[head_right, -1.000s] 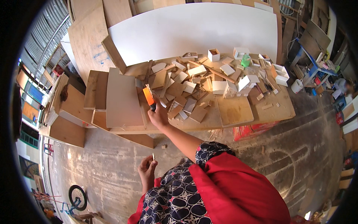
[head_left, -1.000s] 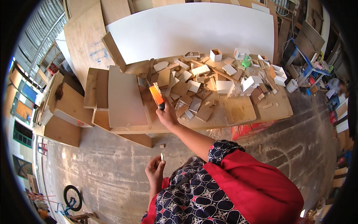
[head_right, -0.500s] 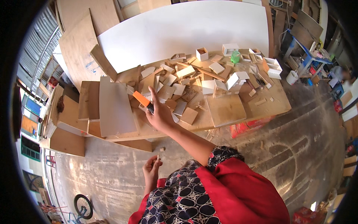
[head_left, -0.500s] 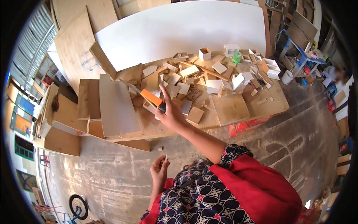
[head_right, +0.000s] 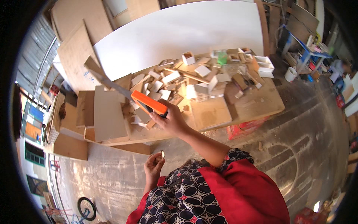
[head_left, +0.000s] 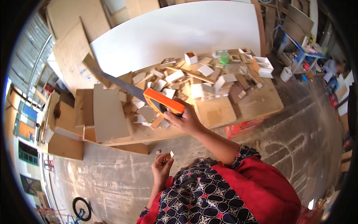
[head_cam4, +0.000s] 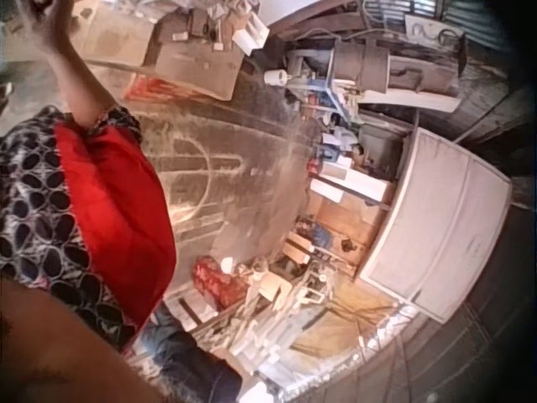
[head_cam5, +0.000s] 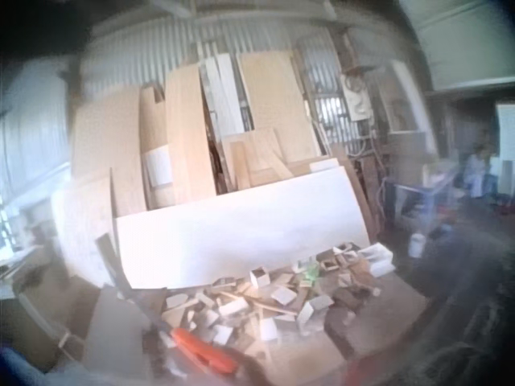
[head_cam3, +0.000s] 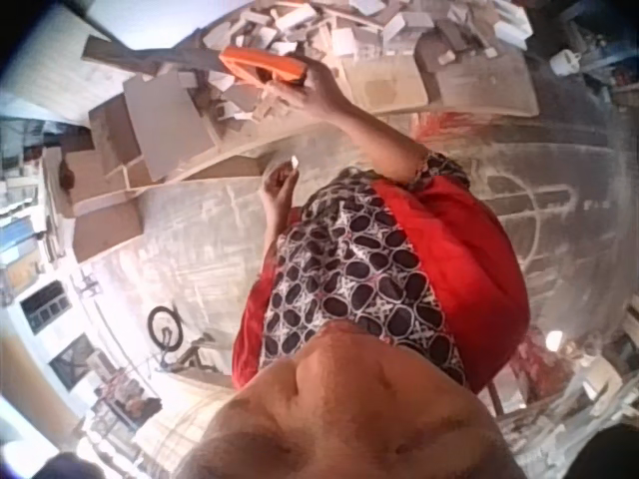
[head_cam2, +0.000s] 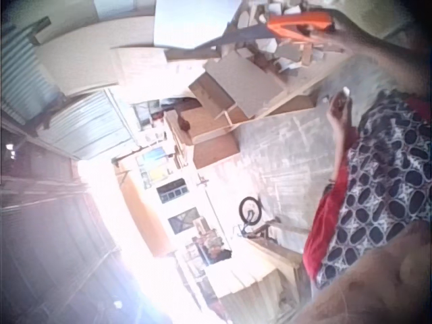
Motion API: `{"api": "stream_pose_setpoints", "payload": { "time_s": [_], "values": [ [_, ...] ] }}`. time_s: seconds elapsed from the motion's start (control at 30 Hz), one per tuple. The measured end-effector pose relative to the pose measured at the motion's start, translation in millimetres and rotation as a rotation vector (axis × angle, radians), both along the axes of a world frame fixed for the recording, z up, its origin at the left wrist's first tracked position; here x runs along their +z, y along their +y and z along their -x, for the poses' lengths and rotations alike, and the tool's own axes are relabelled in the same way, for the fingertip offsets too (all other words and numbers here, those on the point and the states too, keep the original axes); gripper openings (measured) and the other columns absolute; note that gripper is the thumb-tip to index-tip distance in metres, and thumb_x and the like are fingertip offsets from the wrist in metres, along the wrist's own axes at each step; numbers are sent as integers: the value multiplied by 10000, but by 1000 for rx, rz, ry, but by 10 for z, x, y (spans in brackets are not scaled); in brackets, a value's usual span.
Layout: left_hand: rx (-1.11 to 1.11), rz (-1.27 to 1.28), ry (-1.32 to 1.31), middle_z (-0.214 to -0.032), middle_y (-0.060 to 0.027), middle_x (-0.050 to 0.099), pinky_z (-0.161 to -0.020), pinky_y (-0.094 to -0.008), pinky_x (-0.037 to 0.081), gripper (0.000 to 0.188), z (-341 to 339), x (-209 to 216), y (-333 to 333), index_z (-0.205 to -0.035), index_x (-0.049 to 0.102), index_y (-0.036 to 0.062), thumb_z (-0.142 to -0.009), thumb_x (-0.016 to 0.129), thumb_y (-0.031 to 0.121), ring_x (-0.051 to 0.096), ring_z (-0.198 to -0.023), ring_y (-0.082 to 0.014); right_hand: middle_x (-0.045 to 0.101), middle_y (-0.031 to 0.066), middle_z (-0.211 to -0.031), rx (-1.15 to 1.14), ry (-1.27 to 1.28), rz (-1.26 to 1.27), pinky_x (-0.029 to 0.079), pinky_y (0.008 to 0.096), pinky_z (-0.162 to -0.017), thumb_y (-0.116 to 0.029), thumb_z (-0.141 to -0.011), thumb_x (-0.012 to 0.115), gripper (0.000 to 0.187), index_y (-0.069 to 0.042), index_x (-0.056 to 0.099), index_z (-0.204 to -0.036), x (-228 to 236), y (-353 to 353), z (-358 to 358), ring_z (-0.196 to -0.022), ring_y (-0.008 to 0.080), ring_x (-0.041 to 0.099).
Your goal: The person applies glue to small wooden pieces using a stick, joins them together to form miniature boxes, and uses a hand saw to cut a thin wooden strip on a workbench.
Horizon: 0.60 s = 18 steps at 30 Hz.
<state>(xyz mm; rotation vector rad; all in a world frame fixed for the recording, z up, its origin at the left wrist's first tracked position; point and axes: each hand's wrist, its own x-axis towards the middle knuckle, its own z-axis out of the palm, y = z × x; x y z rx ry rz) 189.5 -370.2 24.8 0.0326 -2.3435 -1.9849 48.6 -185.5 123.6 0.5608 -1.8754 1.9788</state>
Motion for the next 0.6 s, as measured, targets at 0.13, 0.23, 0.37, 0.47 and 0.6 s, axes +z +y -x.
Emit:
{"api": "stream_pose_setpoints", "payload": {
  "time_s": [0.13,0.23,0.37,0.47,0.6],
  "values": [
    [-143,212,-29,-855,-41,604,-713,-243,463,247,134,89,511,-1011,661,-30,-775,706,26,554,-769,-92,571,-7,-669,260,-351,136,393,254,-493,-150,-870,659,130,-32,606,-861,220,1024,-533,-546,69,499],
    [-300,272,0,-853,-59,632,-716,-261,484,251,225,295,1114,-996,666,-20,-758,715,38,573,-751,-109,577,8,-698,103,-233,0,399,234,-499,-162,-876,656,152,-21,604,-857,171,1759,-1090,-571,51,523],
    [-577,348,100,-875,-113,648,-716,-281,504,220,382,250,1887,-963,666,-17,-762,713,57,611,-734,-163,590,34,-729,-69,-289,89,441,248,-552,-96,-856,654,101,-21,591,-882,-48,2644,-1946,-603,79,537],
    [-723,353,215,-852,-126,637,-681,-292,506,214,522,158,2541,-941,667,-3,-749,715,79,620,-712,-203,590,43,-714,-284,-216,149,440,241,-534,-59,-832,656,110,-23,575,-897,-101,3110,-2495,-575,87,537],
    [-801,342,428,-828,-144,625,-648,-328,512,170,825,-39,3469,-920,669,18,-763,680,84,633,-708,-246,577,49,-670,-527,-301,209,421,230,-502,-58,-815,653,124,-29,547,-873,-250,3557,-3053,-551,91,537]
  ]
}}
